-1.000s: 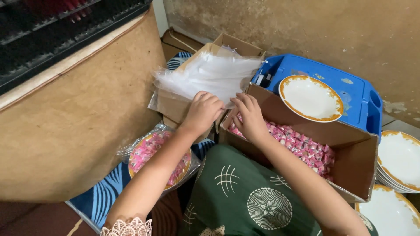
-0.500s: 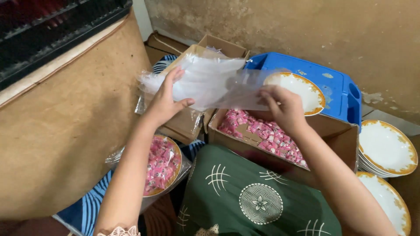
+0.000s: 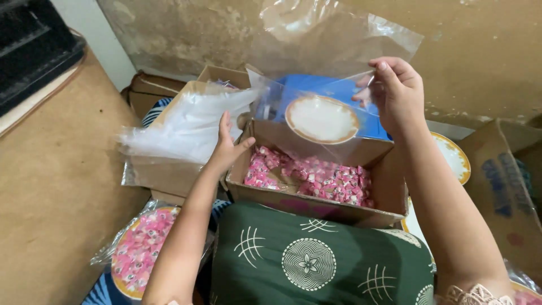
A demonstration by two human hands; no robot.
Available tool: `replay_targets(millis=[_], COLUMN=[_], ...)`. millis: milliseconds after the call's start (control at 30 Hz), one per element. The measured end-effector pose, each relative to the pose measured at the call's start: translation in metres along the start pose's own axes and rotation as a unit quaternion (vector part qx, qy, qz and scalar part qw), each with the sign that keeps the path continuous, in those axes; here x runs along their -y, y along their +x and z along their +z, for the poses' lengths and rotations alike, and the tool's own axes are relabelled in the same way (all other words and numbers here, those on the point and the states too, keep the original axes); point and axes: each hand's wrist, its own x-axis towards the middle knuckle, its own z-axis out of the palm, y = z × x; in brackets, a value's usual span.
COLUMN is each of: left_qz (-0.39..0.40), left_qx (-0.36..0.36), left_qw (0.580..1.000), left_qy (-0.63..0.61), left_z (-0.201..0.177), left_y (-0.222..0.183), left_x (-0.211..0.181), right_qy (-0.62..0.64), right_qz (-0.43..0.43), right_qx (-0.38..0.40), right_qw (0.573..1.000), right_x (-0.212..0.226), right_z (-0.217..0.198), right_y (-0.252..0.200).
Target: Arranging pink candies from a cardboard box onto decorative plates.
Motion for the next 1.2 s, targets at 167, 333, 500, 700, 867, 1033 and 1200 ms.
replay_targets(millis=[167,333,500,700,867,1033,1200], left_qz=[-0.040,-0.146,-0.220,-0.301,-0.290,-0.322,-0.301], left_qx=[0.086,0.214,0.180,0.089,0.057,-0.003,0.053], left_qw=[0.993,0.924,0.903,0.892,0.890,0.883,0.919], left_qy=[-0.065,-0.281,-0.321,-0.325,-0.347,-0.342,-0.250], left_z=[0.062,0.119,0.152,0.158,0.158,0.152,0.131], left_y=[0.038,0.021,0.017,0.041,0.065,0.070,0.025], left_x=[0.000,0.035,0.083,0.078,0.087,0.069,0.043], right_qy=[-0.005,-0.059,-0.078,-0.065,-0.110,-0.148,-0.121], right_qz=[0.002,0.007,0.126,0.281,0.293,0.284,0.290], right_qx=[-0.053,-0.160,-0.172,-0.158,-0.149,-0.090,-0.110], right_qw=[0.999,0.985,0.974,0.944,0.938,0.943,0.943], right_x=[-0.013,-0.070,-0.128,-0.188,-0.170,-0.192,-0.185], right_z=[-0.049,-0.135,-0.190,-0.219,-0.163,-0.160,-0.149], right_y=[0.015,0.047,0.048,0.025,-0.029,-0.068,-0.090])
